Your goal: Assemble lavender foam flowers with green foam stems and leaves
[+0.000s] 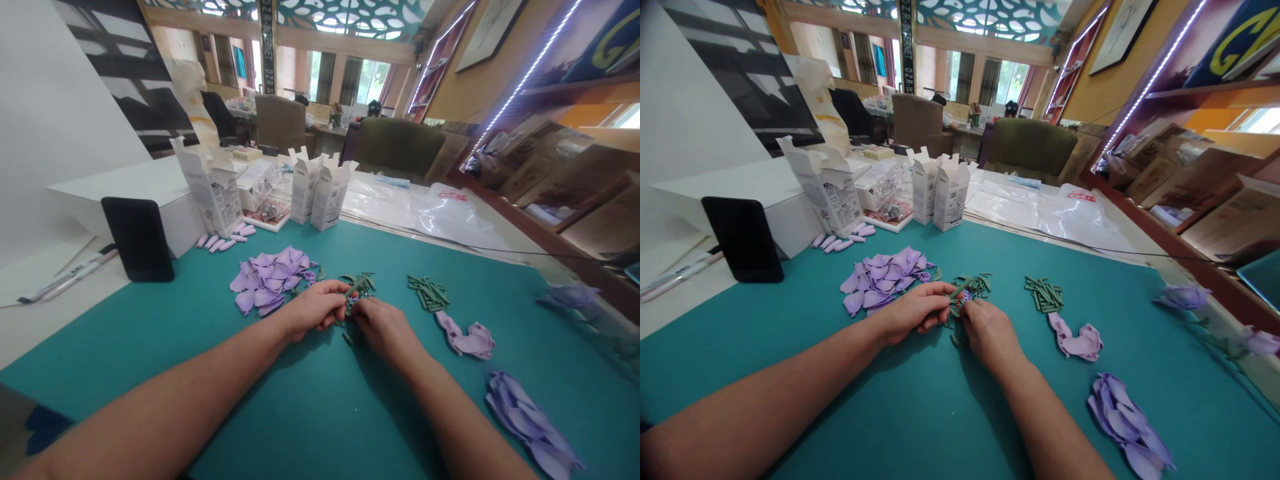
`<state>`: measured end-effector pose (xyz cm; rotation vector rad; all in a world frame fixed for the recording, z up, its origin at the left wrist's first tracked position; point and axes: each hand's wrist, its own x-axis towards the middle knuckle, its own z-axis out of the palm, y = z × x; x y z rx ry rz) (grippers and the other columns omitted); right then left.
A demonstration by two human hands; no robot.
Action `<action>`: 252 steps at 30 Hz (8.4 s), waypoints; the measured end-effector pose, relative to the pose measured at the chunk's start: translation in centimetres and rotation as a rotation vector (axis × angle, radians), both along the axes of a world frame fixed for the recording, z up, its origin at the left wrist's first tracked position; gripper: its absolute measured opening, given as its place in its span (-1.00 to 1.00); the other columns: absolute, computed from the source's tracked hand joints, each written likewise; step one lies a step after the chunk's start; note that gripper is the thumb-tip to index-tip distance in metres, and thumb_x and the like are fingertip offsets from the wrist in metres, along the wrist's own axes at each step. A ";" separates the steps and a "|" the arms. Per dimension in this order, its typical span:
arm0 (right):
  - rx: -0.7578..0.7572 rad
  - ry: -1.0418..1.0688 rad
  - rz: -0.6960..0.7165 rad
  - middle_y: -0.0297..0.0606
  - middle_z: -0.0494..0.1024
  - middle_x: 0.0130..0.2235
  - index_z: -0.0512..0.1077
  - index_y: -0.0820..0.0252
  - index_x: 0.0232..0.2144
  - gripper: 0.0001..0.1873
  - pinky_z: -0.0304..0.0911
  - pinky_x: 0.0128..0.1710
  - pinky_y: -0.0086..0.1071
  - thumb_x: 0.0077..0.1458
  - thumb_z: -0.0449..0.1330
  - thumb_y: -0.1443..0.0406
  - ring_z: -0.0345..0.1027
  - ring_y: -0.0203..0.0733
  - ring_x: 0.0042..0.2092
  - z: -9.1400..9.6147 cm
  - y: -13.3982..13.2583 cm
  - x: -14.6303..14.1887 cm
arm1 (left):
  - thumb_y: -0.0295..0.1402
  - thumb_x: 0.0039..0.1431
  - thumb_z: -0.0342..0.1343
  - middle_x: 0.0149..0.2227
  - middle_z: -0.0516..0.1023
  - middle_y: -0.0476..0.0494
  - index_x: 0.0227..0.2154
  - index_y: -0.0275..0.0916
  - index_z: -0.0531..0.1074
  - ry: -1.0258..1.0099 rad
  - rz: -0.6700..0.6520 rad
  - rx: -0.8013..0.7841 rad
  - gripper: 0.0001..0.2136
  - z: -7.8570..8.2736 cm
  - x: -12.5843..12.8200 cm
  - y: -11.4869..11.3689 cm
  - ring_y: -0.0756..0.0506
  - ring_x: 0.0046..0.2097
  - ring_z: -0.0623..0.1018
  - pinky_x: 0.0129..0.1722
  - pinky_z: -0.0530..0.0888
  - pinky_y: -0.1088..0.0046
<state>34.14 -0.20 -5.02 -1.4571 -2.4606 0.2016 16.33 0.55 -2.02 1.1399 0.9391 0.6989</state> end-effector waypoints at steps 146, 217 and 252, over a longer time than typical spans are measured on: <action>-0.367 0.765 -0.241 -0.42 0.30 -0.65 0.34 0.14 -0.62 -0.74 0.03 -0.57 -0.42 -0.07 0.16 0.11 0.11 -0.31 -0.57 2.9 0.4 1.2 | -0.37 0.20 -0.11 -0.55 0.34 0.01 -0.26 -0.25 0.48 0.488 -0.199 0.517 -0.75 0.8 0.2 -1.2 -0.04 -0.44 0.36 -0.36 0.23 0.49; -0.281 1.097 -0.510 -0.35 0.45 -0.50 0.46 0.20 -0.35 -0.69 0.13 -0.58 -0.43 -0.22 0.17 0.20 0.24 -0.32 -0.55 1.1 2.7 4.2 | -0.59 0.09 0.00 -0.23 0.54 -0.26 -0.05 -0.31 0.31 -0.268 -0.004 -0.295 -0.67 0.1 -0.1 0.2 -0.03 -0.36 0.55 -0.47 0.51 0.50; 0.058 0.165 -0.080 -0.24 0.42 -0.35 0.52 0.13 -0.30 -0.71 0.16 -0.29 -0.35 0.08 0.02 0.43 0.29 -0.17 -0.29 0.6 0.7 1.6 | -0.29 0.31 -0.12 -0.47 0.46 -0.05 -0.18 -0.30 0.41 -0.275 0.298 -0.287 -0.74 0.5 -0.6 1.0 0.05 -0.55 0.44 -0.64 0.34 0.60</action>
